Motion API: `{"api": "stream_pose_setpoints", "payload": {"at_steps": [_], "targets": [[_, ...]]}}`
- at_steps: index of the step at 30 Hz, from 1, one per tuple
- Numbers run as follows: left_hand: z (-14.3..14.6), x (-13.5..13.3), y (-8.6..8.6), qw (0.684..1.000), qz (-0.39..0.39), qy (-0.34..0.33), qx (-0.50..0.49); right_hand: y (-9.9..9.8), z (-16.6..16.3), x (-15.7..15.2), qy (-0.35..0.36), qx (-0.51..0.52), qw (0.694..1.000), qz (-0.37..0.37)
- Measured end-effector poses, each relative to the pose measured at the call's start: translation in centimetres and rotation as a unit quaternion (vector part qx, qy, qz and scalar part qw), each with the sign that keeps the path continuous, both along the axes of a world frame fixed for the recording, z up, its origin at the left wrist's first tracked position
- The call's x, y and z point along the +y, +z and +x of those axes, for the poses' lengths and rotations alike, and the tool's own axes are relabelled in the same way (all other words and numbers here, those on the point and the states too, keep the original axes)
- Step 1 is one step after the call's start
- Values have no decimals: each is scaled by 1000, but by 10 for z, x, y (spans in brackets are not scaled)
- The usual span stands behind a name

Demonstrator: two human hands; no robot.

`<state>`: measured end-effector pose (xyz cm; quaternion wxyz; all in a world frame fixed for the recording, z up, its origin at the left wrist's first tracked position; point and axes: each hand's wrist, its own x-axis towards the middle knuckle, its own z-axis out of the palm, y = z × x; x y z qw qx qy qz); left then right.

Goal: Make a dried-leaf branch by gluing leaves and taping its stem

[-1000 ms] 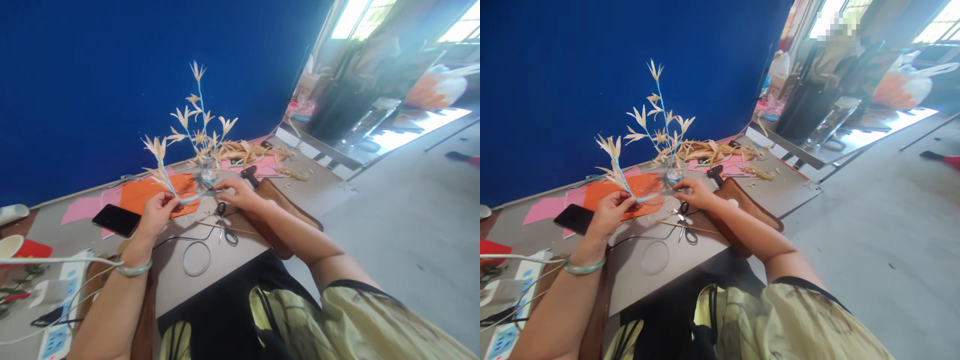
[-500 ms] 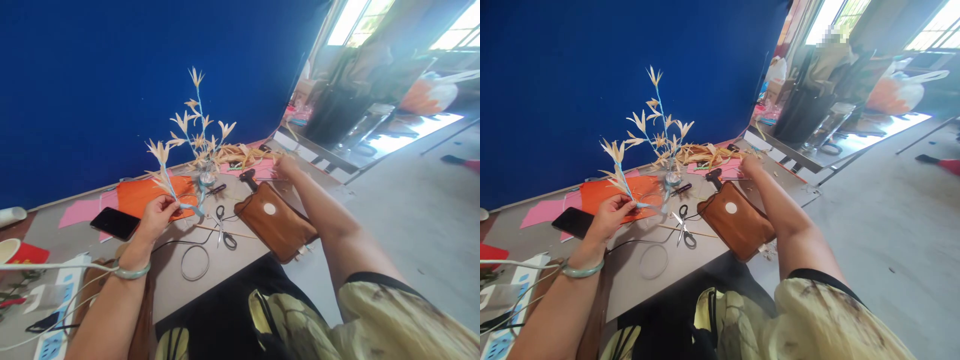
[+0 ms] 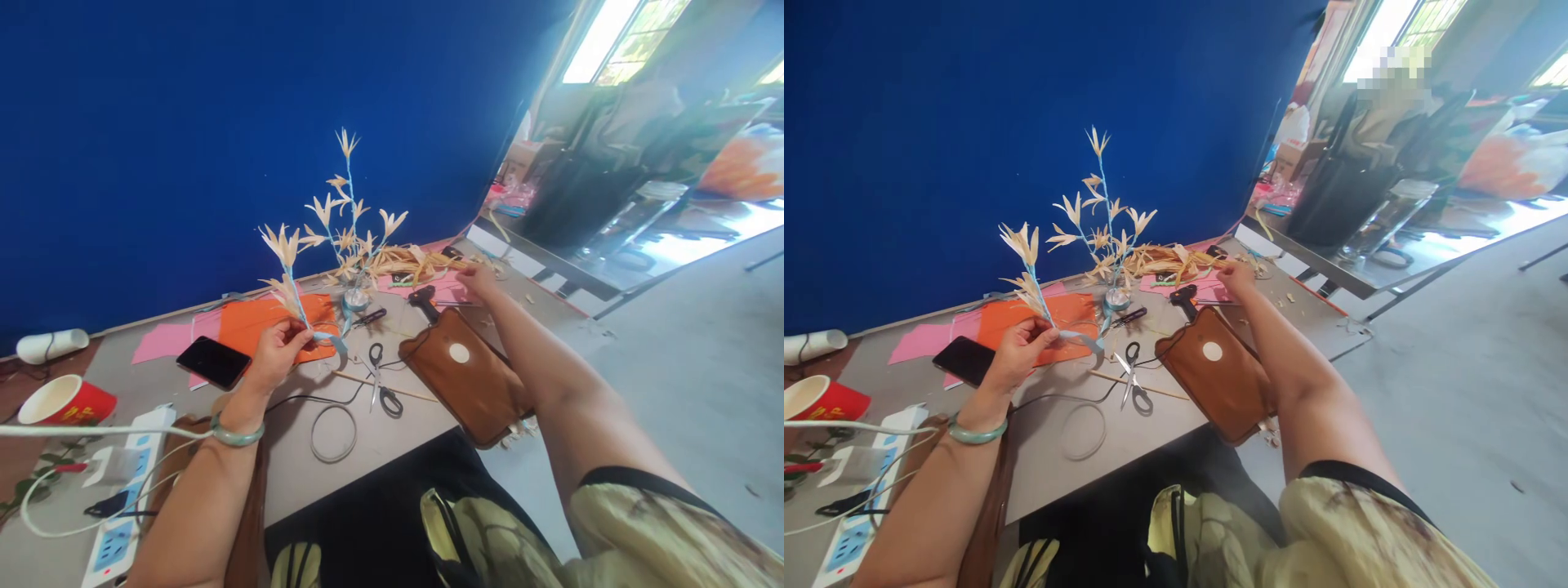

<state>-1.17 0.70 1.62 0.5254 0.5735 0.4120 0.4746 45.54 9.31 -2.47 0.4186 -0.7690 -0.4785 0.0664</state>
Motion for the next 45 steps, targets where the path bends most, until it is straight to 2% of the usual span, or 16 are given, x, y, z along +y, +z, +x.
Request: {"api": "stream_pose_setpoints", "payload": {"at_steps": [7, 15, 24, 27, 32, 35, 37, 39, 41, 43, 45], "targets": [[2, -3, 1, 1000, 20, -15, -8, 25, 3, -4, -29, 155, 980, 124], [1, -4, 1, 999, 30, -15, 11, 36, -1, -11, 18, 233, 965, 117], [1, -2, 1, 1000, -1, -13, -4, 50, -18, -5, 62, 215, 970, 94], [1, -2, 1, 1000, -12, -7, -9, 56, -27, -5, 71, 158, 979, 105], [2, -1, 0, 999, -34, 0, -27, 63, -40, -13, 29, 71, 990, 119], [2, -1, -1, 998, -47, 9, -36, 66, -49, -17, 29, 34, 991, 124], [2, -1, 0, 998, -50, 12, -38, 68, -59, -22, 52, 54, 989, 129], [1, -2, 0, 998, -49, 10, -38, 71, -76, -30, 108, 120, 978, 132], [1, -2, 1, 998, -45, 4, -38, 75, -99, -43, 194, 204, 953, 111], [1, -3, 2, 998, -42, -3, -35, 79, -125, -60, 262, 289, 919, 56], [1, -4, 2, 999, -36, -10, -29, 83, -152, -79, 315, 332, 889, 16]]}}
